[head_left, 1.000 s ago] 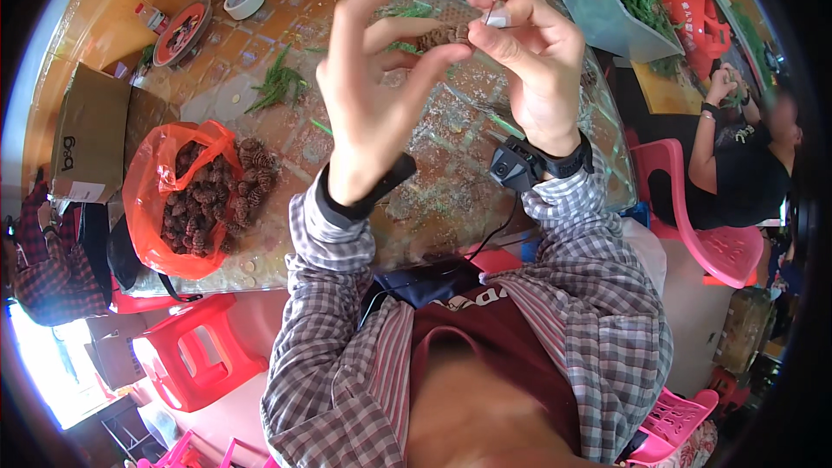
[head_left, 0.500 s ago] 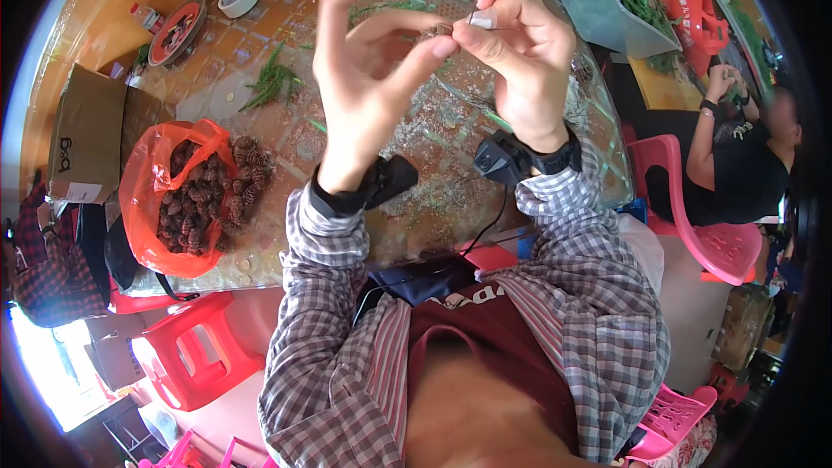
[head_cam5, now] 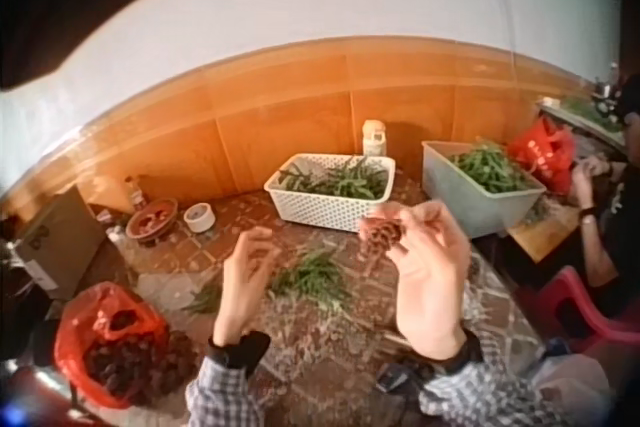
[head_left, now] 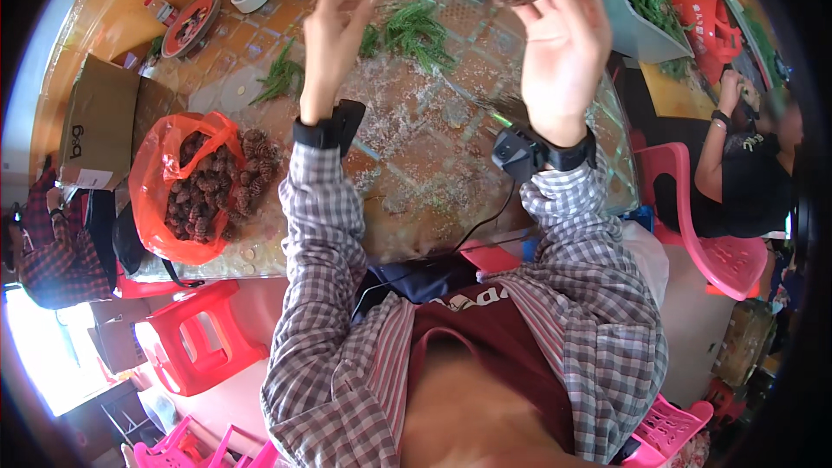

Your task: The recorder is assembling small decorative artificial plants by attaching plastic stems to greenery and using pliers.

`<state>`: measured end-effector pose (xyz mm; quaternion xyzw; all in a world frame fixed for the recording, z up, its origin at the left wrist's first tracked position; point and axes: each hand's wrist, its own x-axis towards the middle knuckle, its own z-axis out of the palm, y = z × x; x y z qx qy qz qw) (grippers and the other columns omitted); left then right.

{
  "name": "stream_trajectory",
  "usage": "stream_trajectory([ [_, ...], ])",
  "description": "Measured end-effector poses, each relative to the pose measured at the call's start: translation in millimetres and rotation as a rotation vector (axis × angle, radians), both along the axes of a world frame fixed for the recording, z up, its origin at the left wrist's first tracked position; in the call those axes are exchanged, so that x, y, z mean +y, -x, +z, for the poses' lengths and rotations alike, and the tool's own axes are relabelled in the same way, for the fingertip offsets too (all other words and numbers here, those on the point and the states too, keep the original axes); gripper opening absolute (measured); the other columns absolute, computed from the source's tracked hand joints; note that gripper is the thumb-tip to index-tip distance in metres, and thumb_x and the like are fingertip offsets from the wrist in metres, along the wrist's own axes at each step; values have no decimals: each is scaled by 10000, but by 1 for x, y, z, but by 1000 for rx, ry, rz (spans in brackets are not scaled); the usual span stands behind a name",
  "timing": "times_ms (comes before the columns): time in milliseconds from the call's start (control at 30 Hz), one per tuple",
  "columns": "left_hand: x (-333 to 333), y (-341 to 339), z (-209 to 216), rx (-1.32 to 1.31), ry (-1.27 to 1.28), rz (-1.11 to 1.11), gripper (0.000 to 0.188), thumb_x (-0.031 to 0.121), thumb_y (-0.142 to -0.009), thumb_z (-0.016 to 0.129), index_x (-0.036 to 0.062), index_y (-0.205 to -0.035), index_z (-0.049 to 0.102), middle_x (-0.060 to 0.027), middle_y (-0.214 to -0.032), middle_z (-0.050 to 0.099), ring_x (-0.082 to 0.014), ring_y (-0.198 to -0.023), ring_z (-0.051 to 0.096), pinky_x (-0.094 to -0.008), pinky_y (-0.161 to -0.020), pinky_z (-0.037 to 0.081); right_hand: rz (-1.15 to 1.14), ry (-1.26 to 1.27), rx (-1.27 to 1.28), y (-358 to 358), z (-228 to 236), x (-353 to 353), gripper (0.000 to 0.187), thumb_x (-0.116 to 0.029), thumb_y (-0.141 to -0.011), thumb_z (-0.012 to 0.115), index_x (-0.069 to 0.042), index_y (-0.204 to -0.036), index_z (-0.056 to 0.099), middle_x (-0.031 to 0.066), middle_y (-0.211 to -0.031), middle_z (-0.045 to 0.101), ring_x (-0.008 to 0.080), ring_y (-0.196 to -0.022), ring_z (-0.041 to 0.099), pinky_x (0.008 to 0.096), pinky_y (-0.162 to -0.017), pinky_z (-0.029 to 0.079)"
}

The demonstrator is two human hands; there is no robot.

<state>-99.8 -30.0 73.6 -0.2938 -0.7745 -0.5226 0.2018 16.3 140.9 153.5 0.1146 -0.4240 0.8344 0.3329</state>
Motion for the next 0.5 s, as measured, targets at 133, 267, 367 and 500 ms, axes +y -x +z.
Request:
stream_trajectory([
  [133,-13,56,-64,-5,500,86,324,111,-750,586,75,-1061,500,-126,-920,612,-247,-832,607,-322,-684,471,-19,65,-12,-6,4,10,110,-132,-864,489,-30,-825,503,82,-775,579,155,-649,570,289,-582,492],
  [267,-22,69,-83,-47,868,161,357,116,-711,616,68,-1048,507,-137,-909,612,-299,-831,596,-340,-688,469,-11,24,33,-5,0,17,106,-138,-868,483,-47,-817,502,72,-771,579,134,-671,572,279,-597,492],
  [367,-28,72,-84,-48,906,280,362,111,-729,567,90,-1076,469,-158,-837,612,-333,-848,577,-423,-692,456,271,175,285,13,-10,22,94,-136,-865,489,-57,-817,506,61,-773,578,117,-680,571,259,-587,488],
  [500,-38,77,-61,143,209,346,460,55,-704,543,136,-1146,447,-146,-891,610,-346,-778,582,-383,-671,470,517,362,501,10,-7,22,86,-141,-860,502,-66,-821,515,38,-770,568,94,-681,570,226,-548,482],
])
